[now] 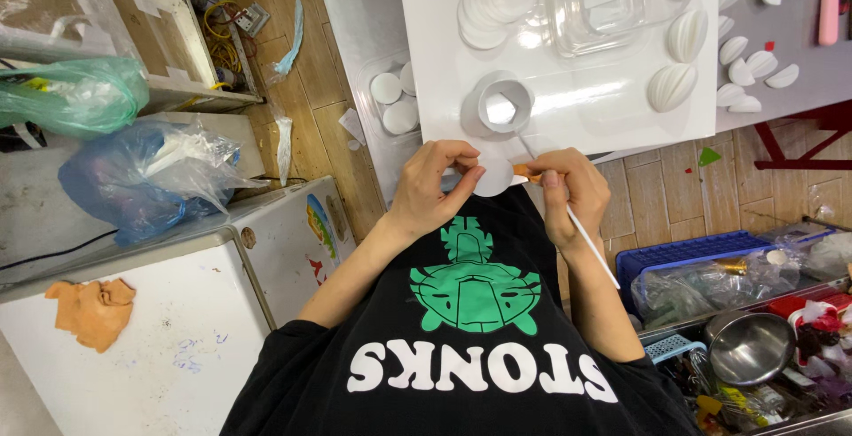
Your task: The person repeatedly picks up small white circular pieces and places them into a circular mold on a white tray. They use a thin white stick to adjust the pieces within the mold. The person continues this process throughout the clip, handling the pieces one at a time.
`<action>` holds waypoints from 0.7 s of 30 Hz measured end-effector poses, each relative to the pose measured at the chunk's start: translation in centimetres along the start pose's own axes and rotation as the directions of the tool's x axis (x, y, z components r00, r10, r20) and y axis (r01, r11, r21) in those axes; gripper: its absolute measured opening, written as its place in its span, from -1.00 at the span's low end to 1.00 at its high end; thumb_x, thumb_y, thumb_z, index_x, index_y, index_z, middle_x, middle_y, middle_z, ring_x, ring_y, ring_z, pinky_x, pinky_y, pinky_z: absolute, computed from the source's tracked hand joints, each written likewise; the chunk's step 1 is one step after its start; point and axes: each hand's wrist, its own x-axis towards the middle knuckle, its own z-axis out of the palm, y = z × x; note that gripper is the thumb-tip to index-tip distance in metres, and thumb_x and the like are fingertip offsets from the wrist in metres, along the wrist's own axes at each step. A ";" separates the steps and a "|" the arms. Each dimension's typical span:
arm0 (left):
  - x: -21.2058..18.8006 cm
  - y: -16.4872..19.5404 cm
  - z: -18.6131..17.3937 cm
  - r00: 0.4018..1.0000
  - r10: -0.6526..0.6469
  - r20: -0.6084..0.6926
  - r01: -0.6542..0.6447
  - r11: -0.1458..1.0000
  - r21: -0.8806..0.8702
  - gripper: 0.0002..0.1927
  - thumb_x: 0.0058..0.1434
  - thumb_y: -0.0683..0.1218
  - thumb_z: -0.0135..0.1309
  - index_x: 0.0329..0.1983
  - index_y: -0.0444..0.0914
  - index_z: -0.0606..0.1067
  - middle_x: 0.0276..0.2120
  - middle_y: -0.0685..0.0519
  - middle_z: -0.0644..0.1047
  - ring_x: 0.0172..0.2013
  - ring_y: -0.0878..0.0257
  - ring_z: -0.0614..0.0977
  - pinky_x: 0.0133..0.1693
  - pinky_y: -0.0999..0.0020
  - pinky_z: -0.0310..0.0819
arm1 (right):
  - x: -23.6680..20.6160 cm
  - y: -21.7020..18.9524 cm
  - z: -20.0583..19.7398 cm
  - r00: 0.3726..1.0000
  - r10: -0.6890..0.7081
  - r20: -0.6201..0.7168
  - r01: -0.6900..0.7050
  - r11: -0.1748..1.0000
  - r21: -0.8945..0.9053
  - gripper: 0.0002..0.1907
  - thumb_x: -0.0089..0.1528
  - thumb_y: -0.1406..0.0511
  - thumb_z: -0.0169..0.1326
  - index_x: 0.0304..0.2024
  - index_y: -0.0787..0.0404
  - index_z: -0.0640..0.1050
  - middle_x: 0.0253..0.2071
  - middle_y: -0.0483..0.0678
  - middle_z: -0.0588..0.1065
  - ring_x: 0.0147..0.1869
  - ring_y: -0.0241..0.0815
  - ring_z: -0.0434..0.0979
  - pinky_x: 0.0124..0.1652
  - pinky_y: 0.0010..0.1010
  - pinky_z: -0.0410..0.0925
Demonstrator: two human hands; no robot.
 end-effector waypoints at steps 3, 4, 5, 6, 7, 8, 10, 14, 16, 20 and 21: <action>0.1 0.1 0.1 1.000 -0.017 0.002 0.017 1.000 -0.010 -0.73 0.27 -0.25 0.26 -0.05 -0.29 0.42 -0.31 0.02 0.57 -0.29 0.24 0.67 -0.23 0.41 0.55 | 0.2 0.0 -0.2 1.000 -0.020 0.005 0.020 0.999 0.027 -0.80 0.44 0.36 -0.08 -0.16 0.35 0.55 -0.24 0.07 0.55 -0.22 -0.13 0.56 -0.18 -0.38 0.39; 0.1 0.1 0.2 1.000 -0.013 -0.001 0.013 1.000 -0.010 -0.73 0.26 -0.25 0.26 -0.05 -0.29 0.42 -0.32 0.02 0.57 -0.29 0.23 0.67 -0.23 0.40 0.54 | 0.3 -0.1 -0.2 0.999 -0.041 0.011 0.041 0.998 0.037 -0.79 0.45 0.36 -0.09 -0.15 0.35 0.54 -0.23 0.07 0.54 -0.20 -0.12 0.56 -0.16 -0.37 0.39; 0.2 0.1 0.2 1.000 -0.009 -0.004 0.009 1.000 -0.010 -0.73 0.26 -0.25 0.25 -0.05 -0.29 0.42 -0.33 0.03 0.58 -0.29 0.23 0.66 -0.23 0.40 0.54 | 0.3 -0.2 -0.2 1.000 -0.023 0.016 0.022 0.998 0.065 -0.78 0.45 0.35 -0.09 -0.15 0.35 0.55 -0.23 0.06 0.54 -0.20 -0.13 0.57 -0.16 -0.38 0.41; 0.2 0.1 0.1 1.000 -0.004 -0.006 0.004 1.000 -0.011 -0.73 0.26 -0.25 0.25 -0.05 -0.28 0.42 -0.33 0.03 0.58 -0.29 0.23 0.66 -0.23 0.40 0.53 | 0.3 -0.5 -0.1 1.000 -0.006 0.020 0.004 0.996 0.092 -0.78 0.45 0.35 -0.10 -0.15 0.34 0.55 -0.24 0.05 0.55 -0.20 -0.14 0.58 -0.17 -0.39 0.42; 0.3 0.1 0.1 1.000 -0.001 -0.003 0.001 1.000 -0.007 -0.73 0.26 -0.25 0.25 -0.05 -0.28 0.42 -0.34 0.04 0.58 -0.29 0.23 0.65 -0.23 0.40 0.53 | 0.4 -0.7 0.0 1.000 0.012 0.026 -0.015 0.993 0.118 -0.77 0.44 0.34 -0.11 -0.16 0.34 0.55 -0.24 0.04 0.55 -0.21 -0.16 0.58 -0.17 -0.40 0.44; 0.3 0.2 0.1 1.000 0.002 0.000 -0.002 1.000 -0.005 -0.73 0.26 -0.25 0.25 -0.05 -0.28 0.42 -0.35 0.04 0.59 -0.29 0.24 0.65 -0.23 0.40 0.53 | 0.5 -0.9 0.1 0.999 0.007 0.038 -0.011 0.993 0.114 -0.77 0.44 0.33 -0.09 -0.17 0.34 0.56 -0.25 0.04 0.56 -0.22 -0.16 0.57 -0.18 -0.40 0.43; 0.4 0.2 0.1 1.000 0.007 -0.002 -0.007 1.000 0.004 -0.73 0.26 -0.25 0.25 -0.06 -0.28 0.42 -0.36 0.04 0.59 -0.30 0.23 0.65 -0.23 0.39 0.51 | 0.8 -1.2 0.3 0.998 -0.002 0.062 -0.005 0.994 0.109 -0.77 0.43 0.32 -0.06 -0.18 0.34 0.57 -0.27 0.03 0.56 -0.25 -0.17 0.55 -0.20 -0.40 0.40; 0.4 0.2 0.1 1.000 0.020 -0.004 -0.020 1.000 0.002 -0.73 0.26 -0.24 0.25 -0.07 -0.29 0.41 -0.36 0.05 0.59 -0.29 0.22 0.64 -0.22 0.37 0.50 | 1.5 -1.1 0.3 0.990 -0.089 0.113 0.078 0.992 0.100 -0.75 0.41 0.26 0.05 -0.19 0.34 0.60 -0.27 0.04 0.56 -0.21 -0.14 0.55 -0.18 -0.39 0.38; 0.4 0.2 0.2 1.000 0.019 0.000 -0.019 1.000 -0.007 -0.74 0.27 -0.24 0.25 -0.07 -0.29 0.41 -0.37 0.05 0.59 -0.30 0.22 0.64 -0.23 0.37 0.50 | 1.7 -0.8 -0.2 0.990 -0.097 0.103 0.075 0.976 0.202 -0.71 0.43 0.21 0.11 -0.16 0.36 0.60 -0.23 0.05 0.57 -0.17 -0.14 0.56 -0.15 -0.40 0.39; 0.4 -0.1 0.2 1.000 0.002 0.013 -0.002 1.000 -0.013 -0.75 0.27 -0.24 0.24 -0.08 -0.29 0.42 -0.37 0.03 0.58 -0.31 0.23 0.64 -0.25 0.39 0.51 | 2.4 0.7 0.0 0.999 0.039 -0.004 -0.035 0.935 0.354 -0.49 0.37 0.00 0.16 -0.24 0.38 0.61 -0.34 0.01 0.55 -0.33 -0.25 0.49 -0.31 -0.51 0.31; 0.4 -0.2 0.3 1.000 -0.002 0.018 0.003 1.000 -0.012 -0.76 0.27 -0.24 0.25 -0.08 -0.29 0.42 -0.36 0.03 0.58 -0.32 0.24 0.64 -0.26 0.39 0.51 | 2.6 1.1 0.2 0.999 0.051 -0.013 -0.043 0.930 0.365 -0.44 0.36 -0.05 0.13 -0.24 0.38 0.62 -0.36 -0.02 0.54 -0.35 -0.28 0.48 -0.33 -0.53 0.28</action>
